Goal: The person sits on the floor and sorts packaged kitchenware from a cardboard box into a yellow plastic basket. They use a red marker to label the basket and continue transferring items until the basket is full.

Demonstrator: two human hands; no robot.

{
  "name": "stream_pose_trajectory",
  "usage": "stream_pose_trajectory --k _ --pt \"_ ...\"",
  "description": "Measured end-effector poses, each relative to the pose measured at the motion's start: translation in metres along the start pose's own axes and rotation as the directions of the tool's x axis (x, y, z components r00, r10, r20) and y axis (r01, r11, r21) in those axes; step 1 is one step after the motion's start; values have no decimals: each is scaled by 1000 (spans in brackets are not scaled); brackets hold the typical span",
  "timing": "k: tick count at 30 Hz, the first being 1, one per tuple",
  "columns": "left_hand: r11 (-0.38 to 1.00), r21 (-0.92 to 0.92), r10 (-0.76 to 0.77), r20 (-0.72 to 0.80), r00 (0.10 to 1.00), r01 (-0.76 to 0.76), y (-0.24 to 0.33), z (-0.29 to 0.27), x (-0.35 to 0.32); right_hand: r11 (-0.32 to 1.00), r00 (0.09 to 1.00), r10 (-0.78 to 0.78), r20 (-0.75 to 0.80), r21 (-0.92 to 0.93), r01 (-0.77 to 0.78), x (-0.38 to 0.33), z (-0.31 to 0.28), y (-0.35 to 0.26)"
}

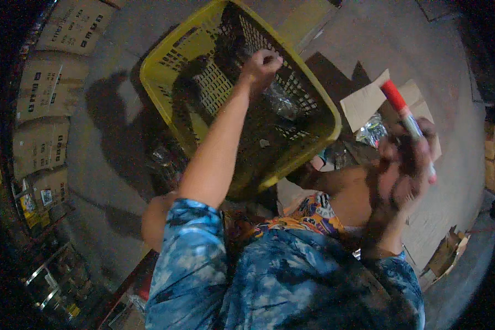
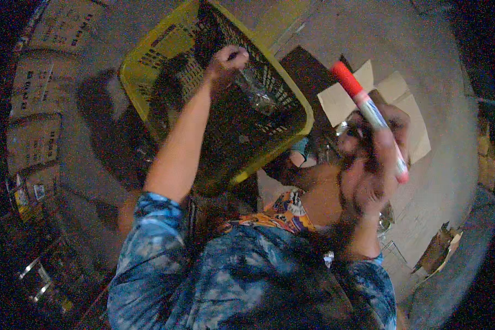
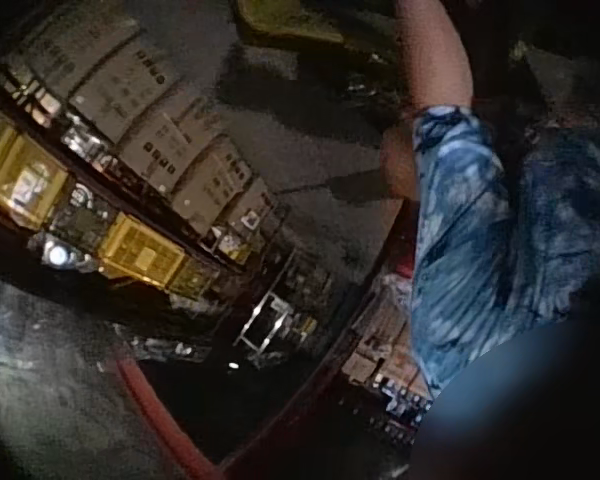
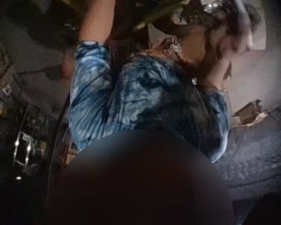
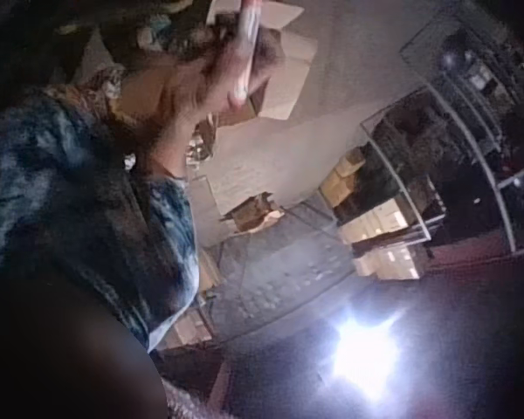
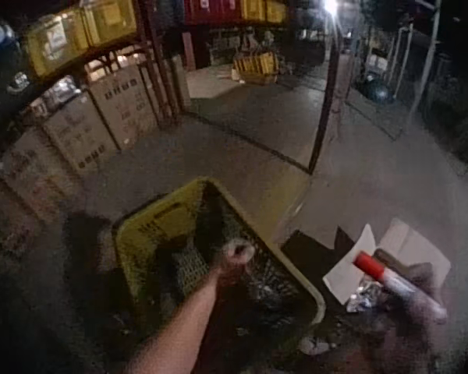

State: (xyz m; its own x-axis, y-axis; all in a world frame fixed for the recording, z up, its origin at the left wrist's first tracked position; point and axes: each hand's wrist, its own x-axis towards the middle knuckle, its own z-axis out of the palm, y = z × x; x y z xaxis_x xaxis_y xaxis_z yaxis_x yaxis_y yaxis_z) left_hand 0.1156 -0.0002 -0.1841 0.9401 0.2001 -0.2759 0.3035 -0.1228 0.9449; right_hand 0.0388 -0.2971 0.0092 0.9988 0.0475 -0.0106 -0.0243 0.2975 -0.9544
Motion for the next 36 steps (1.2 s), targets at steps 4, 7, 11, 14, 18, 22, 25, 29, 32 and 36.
stream_pose_trajectory --k 4,7,11,14,18,22,25,29,32,36 --pt "800 573 -26 333 943 -180 45 25 -106 997 997 -76 10 4 76 -1 -1 -1" --pt "775 574 111 288 951 -264 73 43 -164 999 996 -40 78 -11 41 -2 -6 2" --pt "513 552 741 102 664 -658 115 43 -198 973 968 72 242 -230 -15 -8 -9 6" --pt "387 642 724 233 649 -662 141 48 -224 986 957 86 278 -159 -43 -20 0 6" --pt "401 607 716 259 649 -686 163 56 -247 989 928 31 370 -146 25 -33 7 -11" --pt "708 651 251 133 959 -275 157 33 -255 993 978 64 -197 108 -43 -24 -26 -60" --pt "688 652 210 241 948 -318 118 14 -262 941 944 -322 -77 -134 310 -22 -55 -82" --pt "334 891 301 209 930 -308 19 39 -243 915 899 -399 182 19 403 -42 -60 -53" --pt "383 886 200 195 960 -260 -46 48 -232 978 972 -205 117 62 199 -65 -47 -11" --pt "595 782 52 194 980 -187 -66 35 -222 991 993 -80 85 112 70 -86 -41 27"
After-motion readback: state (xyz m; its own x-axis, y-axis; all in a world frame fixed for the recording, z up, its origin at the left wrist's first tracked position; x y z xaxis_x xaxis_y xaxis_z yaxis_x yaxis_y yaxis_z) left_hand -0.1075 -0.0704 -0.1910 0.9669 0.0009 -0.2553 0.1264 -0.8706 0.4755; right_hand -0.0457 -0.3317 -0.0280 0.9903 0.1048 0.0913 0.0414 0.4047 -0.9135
